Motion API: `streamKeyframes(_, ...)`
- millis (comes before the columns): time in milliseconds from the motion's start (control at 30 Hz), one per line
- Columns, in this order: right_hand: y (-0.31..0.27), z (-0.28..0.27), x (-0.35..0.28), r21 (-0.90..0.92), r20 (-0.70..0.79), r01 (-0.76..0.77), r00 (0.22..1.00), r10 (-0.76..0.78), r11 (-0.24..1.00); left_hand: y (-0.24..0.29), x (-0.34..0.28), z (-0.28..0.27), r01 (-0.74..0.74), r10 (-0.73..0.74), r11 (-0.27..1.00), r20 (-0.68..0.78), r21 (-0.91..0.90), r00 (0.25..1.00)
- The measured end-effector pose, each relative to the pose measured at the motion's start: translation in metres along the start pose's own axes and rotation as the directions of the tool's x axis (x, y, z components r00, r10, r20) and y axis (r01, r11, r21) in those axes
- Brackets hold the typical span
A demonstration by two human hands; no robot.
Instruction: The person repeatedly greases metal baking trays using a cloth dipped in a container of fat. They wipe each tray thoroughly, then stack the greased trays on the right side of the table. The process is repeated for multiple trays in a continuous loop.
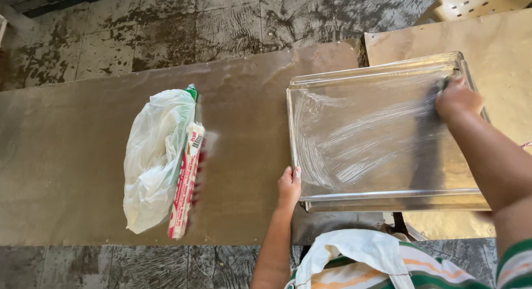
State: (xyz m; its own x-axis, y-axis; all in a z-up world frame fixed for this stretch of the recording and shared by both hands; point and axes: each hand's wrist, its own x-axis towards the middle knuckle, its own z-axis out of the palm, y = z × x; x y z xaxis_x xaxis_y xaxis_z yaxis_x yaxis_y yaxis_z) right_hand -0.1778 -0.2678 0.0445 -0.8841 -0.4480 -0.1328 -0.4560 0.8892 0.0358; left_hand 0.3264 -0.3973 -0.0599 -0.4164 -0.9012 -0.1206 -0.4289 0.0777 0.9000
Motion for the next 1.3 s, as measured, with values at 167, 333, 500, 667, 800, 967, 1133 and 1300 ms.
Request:
streamKeyframes(167, -0.115, 0.042, 0.028, 0.150, -0.022, -0.067, 0.997, 0.071, 0.986, -0.008, 0.005, 0.000, 0.020, -0.019, 1.000, 0.074, -0.019, 0.997)
streamKeyframes(333, -0.290, 0.067, -0.031, 0.296, 0.066, -0.025, 0.998, 0.005, 0.955, -0.017, 0.000, 0.003, -0.045, 0.045, 0.999, 0.066, -0.002, 0.997)
streamKeyframes(500, -0.389, 0.045, -0.081, 0.401, 0.160, 0.158, 0.958, -0.239, 0.902, -0.008, 0.011, -0.001, -0.092, 0.088, 0.994, 0.068, 0.058, 0.994)
streamKeyframes(667, -0.360, 0.019, -0.139, 0.363, 0.184, 0.385, 0.863, -0.470, 0.849, -0.020, 0.006, 0.004, -0.054, 0.050, 0.997, 0.070, 0.057, 0.996)
streamKeyframes(800, -0.292, 0.007, -0.232, 0.359, 0.205, 0.475, 0.800, -0.564, 0.804, -0.045, 0.017, 0.019, -0.013, 0.017, 0.984, 0.023, -0.175, 1.000)
streamKeyframes(967, -0.238, 0.010, -0.310, 0.413, 0.252, 0.488, 0.750, -0.611, 0.769, -0.074, 0.019, 0.040, 0.144, -0.217, 0.837, -0.079, -0.528, 0.973)
streamKeyframes(1133, -0.229, 0.001, -0.337, 0.404, 0.342, 0.565, 0.636, -0.692, 0.719, -0.084, 0.017, 0.028, 0.176, -0.110, 0.512, 0.140, -0.841, 0.984)
streamKeyframes(1300, -0.138, 0.002, -0.300, 0.247, 0.573, 0.372, 0.689, -0.445, 0.895, -0.074, 0.026, 0.022, -0.307, 0.292, 0.951, -0.223, -0.032, 0.930)
